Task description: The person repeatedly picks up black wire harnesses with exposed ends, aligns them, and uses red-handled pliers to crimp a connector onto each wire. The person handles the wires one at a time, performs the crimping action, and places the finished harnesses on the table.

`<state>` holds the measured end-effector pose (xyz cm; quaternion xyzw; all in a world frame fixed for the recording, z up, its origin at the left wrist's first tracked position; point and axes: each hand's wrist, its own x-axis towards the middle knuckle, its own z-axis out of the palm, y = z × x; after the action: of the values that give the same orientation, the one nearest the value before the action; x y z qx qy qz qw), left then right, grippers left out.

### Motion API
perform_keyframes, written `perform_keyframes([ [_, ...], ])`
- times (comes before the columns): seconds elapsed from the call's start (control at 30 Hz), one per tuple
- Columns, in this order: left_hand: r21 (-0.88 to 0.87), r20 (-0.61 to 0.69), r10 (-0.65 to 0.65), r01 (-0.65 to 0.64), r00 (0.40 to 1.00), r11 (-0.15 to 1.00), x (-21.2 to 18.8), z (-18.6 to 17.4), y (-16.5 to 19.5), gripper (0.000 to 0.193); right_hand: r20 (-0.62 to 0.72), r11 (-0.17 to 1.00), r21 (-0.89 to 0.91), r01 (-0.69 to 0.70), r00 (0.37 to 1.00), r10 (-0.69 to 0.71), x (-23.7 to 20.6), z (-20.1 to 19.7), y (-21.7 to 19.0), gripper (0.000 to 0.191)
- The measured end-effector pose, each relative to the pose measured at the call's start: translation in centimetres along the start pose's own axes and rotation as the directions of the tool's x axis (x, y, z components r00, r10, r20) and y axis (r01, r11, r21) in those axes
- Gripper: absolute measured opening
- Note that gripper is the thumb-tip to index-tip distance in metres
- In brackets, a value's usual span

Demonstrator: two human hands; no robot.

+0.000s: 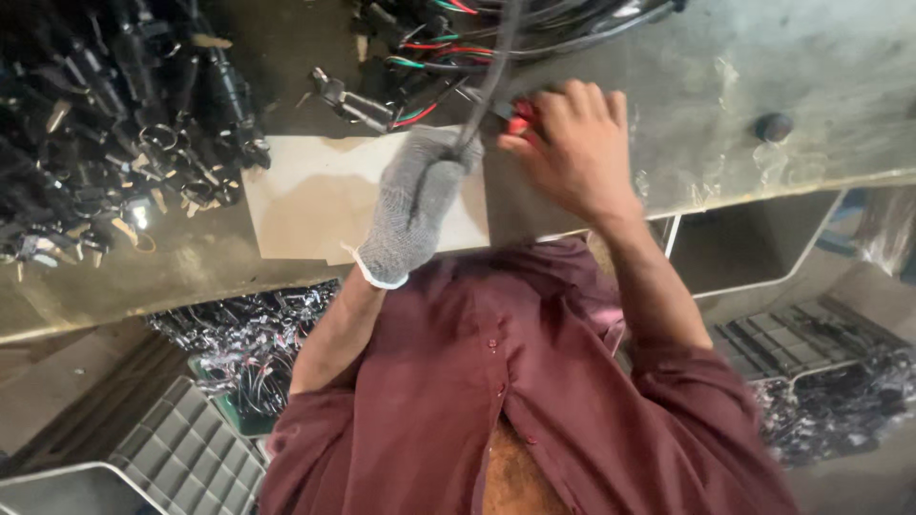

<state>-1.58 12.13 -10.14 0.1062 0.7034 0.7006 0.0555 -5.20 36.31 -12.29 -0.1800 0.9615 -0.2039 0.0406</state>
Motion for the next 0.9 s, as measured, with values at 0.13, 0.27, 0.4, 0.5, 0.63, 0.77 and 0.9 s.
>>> perform_keyframes([
  [0.13,-0.312,0.161,-0.300,0.337,0.940,0.888,0.2,-0.3,1.8,0.039,0.160,0.374,0.906,-0.199,0.978,0.132,-2.4,-0.6,1.1,0.043],
  [0.27,-0.490,0.150,-0.393,0.413,0.908,0.768,1.0,0.5,3.4,0.051,0.466,-0.120,0.882,-0.456,0.881,0.081,-3.5,0.4,-0.4,0.027],
  [0.4,-0.469,0.103,-0.429,0.424,0.898,0.775,0.0,1.3,5.2,0.062,0.133,0.624,0.770,-0.131,0.990,0.044,-2.8,-0.4,-3.0,0.025],
  [0.5,-0.535,0.069,-0.435,0.402,0.898,0.743,-0.9,1.9,5.8,0.062,-0.185,0.895,0.409,0.180,0.976,-0.112,-1.2,-1.8,-4.2,0.031],
  [0.63,-0.502,0.077,-0.478,0.448,0.875,0.740,-1.2,1.9,6.0,0.063,-0.121,0.922,0.314,0.225,0.973,-0.196,-0.1,-2.3,-4.0,0.026],
  [0.77,-0.283,0.097,-0.389,0.400,0.916,0.872,-0.7,0.6,6.7,0.058,-0.038,0.963,0.158,0.220,0.976,-0.217,-0.1,-0.8,-3.1,0.038],
  [0.9,-0.304,0.364,-0.332,0.448,0.870,0.841,-0.7,-0.8,6.9,0.065,-0.036,0.932,0.279,0.231,0.973,-0.230,-0.2,-0.3,-2.3,0.038],
])
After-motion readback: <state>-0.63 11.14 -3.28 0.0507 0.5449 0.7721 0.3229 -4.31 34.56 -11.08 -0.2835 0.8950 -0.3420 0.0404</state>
